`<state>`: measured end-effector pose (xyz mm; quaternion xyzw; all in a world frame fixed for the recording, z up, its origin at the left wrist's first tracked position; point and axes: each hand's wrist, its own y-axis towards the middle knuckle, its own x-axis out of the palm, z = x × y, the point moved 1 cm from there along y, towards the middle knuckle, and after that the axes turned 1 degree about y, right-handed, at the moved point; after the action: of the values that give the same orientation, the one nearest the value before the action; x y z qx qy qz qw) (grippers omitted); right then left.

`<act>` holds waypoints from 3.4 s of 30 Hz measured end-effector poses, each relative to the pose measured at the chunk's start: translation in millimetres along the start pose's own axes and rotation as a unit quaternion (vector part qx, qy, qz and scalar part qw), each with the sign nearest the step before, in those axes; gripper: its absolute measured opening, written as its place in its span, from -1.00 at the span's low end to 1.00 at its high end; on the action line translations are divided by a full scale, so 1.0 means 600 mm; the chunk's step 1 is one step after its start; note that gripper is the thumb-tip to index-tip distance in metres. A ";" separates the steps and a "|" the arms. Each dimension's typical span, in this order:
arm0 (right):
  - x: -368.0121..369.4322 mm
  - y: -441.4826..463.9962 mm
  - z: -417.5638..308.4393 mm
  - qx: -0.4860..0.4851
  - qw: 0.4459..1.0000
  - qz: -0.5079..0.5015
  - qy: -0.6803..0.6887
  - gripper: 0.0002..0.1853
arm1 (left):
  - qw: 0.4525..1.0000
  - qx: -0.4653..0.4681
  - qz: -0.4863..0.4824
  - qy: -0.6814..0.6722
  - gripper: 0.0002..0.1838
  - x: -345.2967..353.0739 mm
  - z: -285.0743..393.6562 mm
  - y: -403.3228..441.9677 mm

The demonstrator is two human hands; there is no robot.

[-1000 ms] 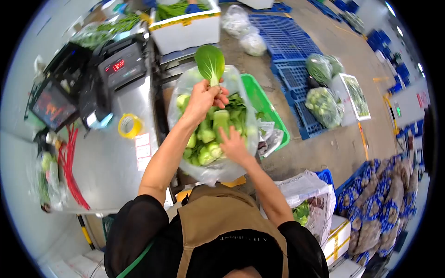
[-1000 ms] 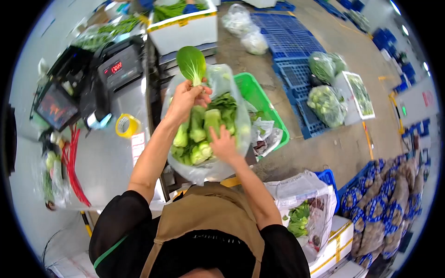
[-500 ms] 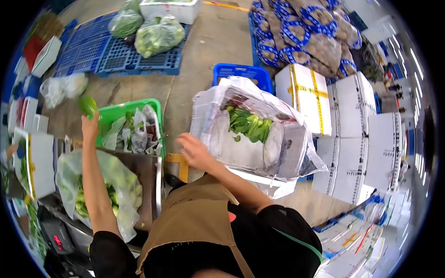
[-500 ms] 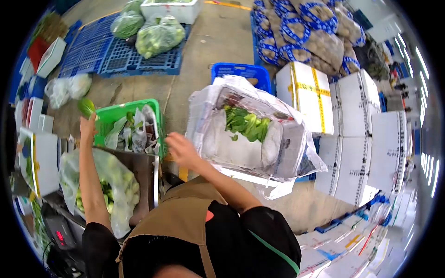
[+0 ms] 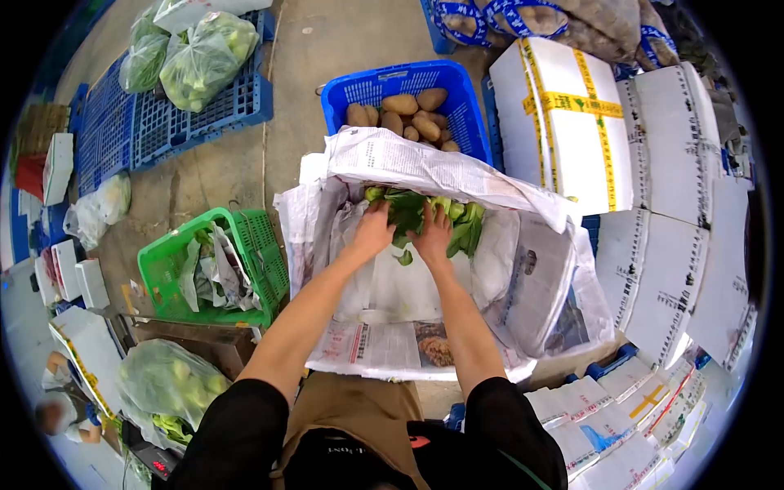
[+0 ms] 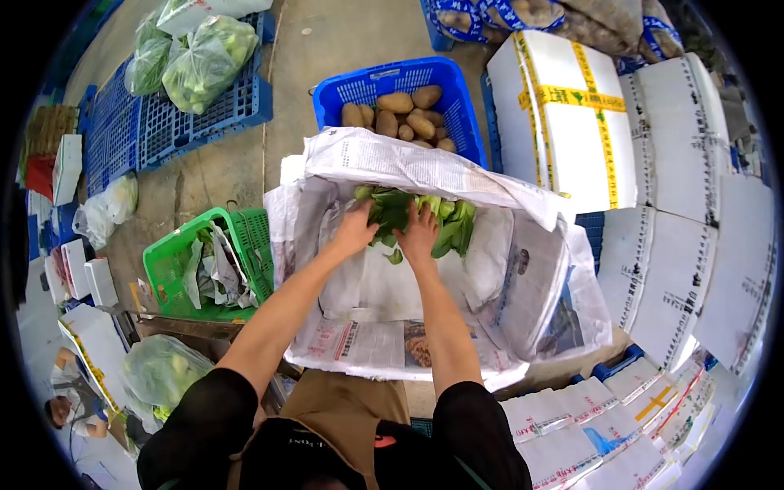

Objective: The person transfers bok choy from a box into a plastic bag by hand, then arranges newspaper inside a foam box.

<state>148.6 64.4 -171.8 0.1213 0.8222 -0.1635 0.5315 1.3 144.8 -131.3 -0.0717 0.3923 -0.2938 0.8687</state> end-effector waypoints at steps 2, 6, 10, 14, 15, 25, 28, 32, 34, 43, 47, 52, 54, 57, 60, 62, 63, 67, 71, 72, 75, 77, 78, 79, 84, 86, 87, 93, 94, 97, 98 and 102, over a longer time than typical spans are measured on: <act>0.023 0.025 -0.019 0.010 1.000 -0.012 -0.009 -0.32 | 0.996 -0.021 0.043 0.072 -0.47 0.076 -0.048 0.061; 0.107 0.006 -0.006 -0.026 0.998 0.055 0.015 -0.38 | 0.980 0.031 0.016 0.197 -0.41 0.138 -0.074 0.059; 0.146 -0.145 0.042 -0.063 0.993 -0.053 0.079 -0.56 | 0.967 0.042 -0.102 0.229 -0.50 0.152 -0.020 -0.096; 0.079 -0.189 0.075 -0.027 0.939 -0.321 0.121 -0.49 | 0.994 0.064 -0.013 0.086 -0.59 0.135 -0.059 -0.060; 0.061 -0.161 0.085 -0.017 0.958 -0.226 0.174 -0.45 | 0.992 0.000 -0.022 0.125 -0.55 0.088 -0.037 -0.013; 0.083 0.059 0.074 0.028 0.995 0.089 -0.039 -0.04 | 0.971 -0.099 0.009 0.218 0.04 0.121 -0.120 0.097; 0.101 0.053 0.062 0.050 0.997 0.046 -0.035 0.04 | 0.969 -0.083 0.037 0.229 0.05 0.135 -0.122 0.087; 0.112 0.079 0.089 0.068 0.997 -0.021 0.002 0.06 | 0.978 -0.113 0.039 0.174 0.01 0.119 -0.109 0.100; 0.114 0.088 0.092 0.072 0.996 -0.047 0.024 0.07 | 0.989 -0.102 0.061 0.089 -0.05 0.166 -0.164 0.114; -0.034 -0.018 0.051 -0.025 0.987 0.143 0.072 -0.27 | 0.982 0.045 0.179 0.043 -0.35 0.069 -0.030 -0.010; -0.228 -0.069 -0.026 -0.116 0.950 0.254 0.142 -0.31 | 0.946 0.206 0.251 -0.021 -0.56 -0.070 0.093 -0.110; -0.419 -0.141 -0.129 -0.271 0.887 0.352 0.127 -0.39 | 0.837 0.391 0.369 -0.102 -0.54 -0.237 0.186 -0.270; -0.471 -0.159 -0.183 -0.317 0.865 0.356 0.155 -0.34 | 0.831 0.409 0.341 -0.160 -0.53 -0.306 0.200 -0.326; -0.524 -0.176 -0.335 -0.416 0.805 0.310 0.288 -0.23 | 0.801 0.429 0.394 -0.134 -0.57 -0.403 0.224 -0.425; -0.543 -0.199 -0.461 -0.498 0.781 0.216 0.308 -0.16 | 0.809 0.305 0.500 -0.054 -0.53 -0.472 0.214 -0.566; -0.537 -0.228 -0.566 -0.561 0.725 0.127 0.379 -0.19 | 0.796 0.223 0.562 -0.036 -0.48 -0.525 0.202 -0.667; -0.526 -0.245 -0.610 -0.586 0.707 0.087 0.387 -0.21 | 0.794 0.163 0.584 -0.040 -0.45 -0.536 0.186 -0.718; -0.481 -0.391 -0.829 -0.620 0.655 -0.130 0.412 -0.23 | 0.712 -0.049 0.700 -0.034 -0.38 -0.568 0.109 -0.933; -0.353 -0.556 -1.017 -0.592 0.594 -0.428 0.335 -0.31 | 0.575 -0.182 0.732 -0.316 -0.41 -0.532 -0.023 -1.101; -0.300 -0.600 -1.051 -0.585 0.583 -0.481 0.294 -0.32 | 0.550 -0.206 0.736 -0.338 -0.40 -0.517 -0.060 -1.142; -0.171 -0.725 -1.121 -0.314 0.497 -0.768 0.254 -0.39 | 0.447 -0.207 0.685 -0.536 -0.28 -0.476 -0.168 -1.237; -0.067 -0.772 -1.145 -0.221 0.471 -0.817 0.247 -0.41 | 0.468 -0.224 0.653 -0.552 -0.21 -0.476 -0.231 -1.283; -0.057 -0.785 -1.163 -0.214 0.469 -0.820 0.249 -0.40 | 0.473 -0.202 0.640 -0.571 -0.19 -0.488 -0.255 -1.294; -0.050 -0.798 -1.181 -0.203 0.471 -0.820 0.253 -0.40 | 0.454 -0.324 0.663 -0.499 -0.22 -0.493 -0.296 -1.297; -0.047 -0.781 -1.262 -0.412 0.577 -0.699 0.093 -0.26 | 0.637 -0.326 0.657 -0.237 -0.24 -0.566 -0.379 -1.330; 0.006 -0.763 -1.268 -0.566 0.623 -0.539 0.014 -0.22 | 0.644 -0.361 0.656 -0.159 -0.27 -0.548 -0.427 -1.290; 0.031 -0.757 -1.266 -0.633 0.629 -0.450 -0.029 -0.20 | 0.628 -0.412 0.648 -0.127 -0.29 -0.527 -0.452 -1.261; 0.051 -0.775 -1.225 -0.653 0.675 -0.342 -0.001 -0.19 | 0.622 -0.478 0.617 -0.054 -0.38 -0.506 -0.457 -1.255; 0.040 -0.784 -1.223 -0.666 0.677 -0.313 0.002 -0.21 | 0.616 -0.439 0.649 -0.080 -0.38 -0.515 -0.455 -1.269; -0.004 -0.837 -1.194 -0.750 0.641 -0.162 0.022 -0.37 | 0.577 -0.327 0.741 -0.112 -0.43 -0.555 -0.451 -1.312; -0.015 -0.859 -1.187 -0.777 0.618 -0.116 0.028 -0.40 | 0.607 -0.384 0.694 -0.053 -0.44 -0.576 -0.449 -1.321; -0.008 -0.942 -1.157 -0.843 0.494 -0.196 0.081 -0.41 | 0.667 -0.423 0.575 0.215 -0.64 -0.630 -0.512 -1.328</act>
<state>-639.6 -178.0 176.5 -0.5360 0.6112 0.5179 0.2663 -779.4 -259.5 184.1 -0.1265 0.6136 0.4542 0.6334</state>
